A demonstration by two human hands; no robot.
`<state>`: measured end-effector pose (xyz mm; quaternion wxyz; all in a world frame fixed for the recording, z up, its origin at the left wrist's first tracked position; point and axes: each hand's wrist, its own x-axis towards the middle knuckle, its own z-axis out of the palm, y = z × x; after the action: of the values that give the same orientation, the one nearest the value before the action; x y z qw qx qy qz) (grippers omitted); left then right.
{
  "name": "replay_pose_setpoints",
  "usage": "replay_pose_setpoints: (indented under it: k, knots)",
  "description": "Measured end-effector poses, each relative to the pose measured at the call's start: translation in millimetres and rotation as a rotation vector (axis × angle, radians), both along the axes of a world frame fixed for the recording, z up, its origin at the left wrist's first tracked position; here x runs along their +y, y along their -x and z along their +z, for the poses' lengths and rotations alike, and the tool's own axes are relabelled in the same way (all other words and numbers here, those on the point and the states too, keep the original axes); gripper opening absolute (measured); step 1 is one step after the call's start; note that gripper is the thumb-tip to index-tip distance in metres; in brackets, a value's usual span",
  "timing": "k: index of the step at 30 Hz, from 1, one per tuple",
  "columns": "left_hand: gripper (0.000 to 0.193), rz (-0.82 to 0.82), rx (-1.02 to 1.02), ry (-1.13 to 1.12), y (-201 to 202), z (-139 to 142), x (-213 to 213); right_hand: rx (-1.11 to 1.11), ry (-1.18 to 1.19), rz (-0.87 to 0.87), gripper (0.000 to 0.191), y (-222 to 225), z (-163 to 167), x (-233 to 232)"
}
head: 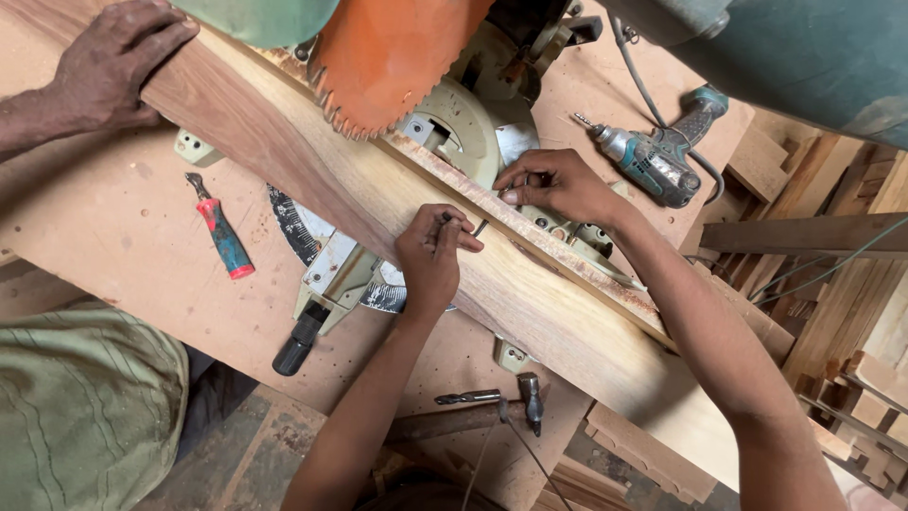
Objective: The person uses a hex key to tighten screws on a wooden plank clamped to a miter saw table. They repeatedly insert the hex key into screw heads and turn it to secure the wood in place.
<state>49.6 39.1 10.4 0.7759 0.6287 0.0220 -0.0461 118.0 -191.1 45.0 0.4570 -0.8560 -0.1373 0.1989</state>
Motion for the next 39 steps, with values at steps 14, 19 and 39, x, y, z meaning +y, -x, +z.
replay_pose_setpoints:
  k: [14, 19, 39]
  knots:
    - [0.01, 0.129, 0.02, -0.046, 4.6, 2.3, -20.8, -0.005, 0.045, 0.016, 0.032, -1.4, 3.3, -0.7]
    - [0.01, 0.16, 0.001, -0.039, 1.1, 0.0, -18.5, 0.0, 0.009, 0.019, 0.031, -3.2, 3.1, 0.0]
    - [0.011, 0.285, 0.134, -0.021, 2.2, 11.1, -31.8, -0.018, 0.016, 0.025, 0.031, -1.2, 0.9, -1.1]
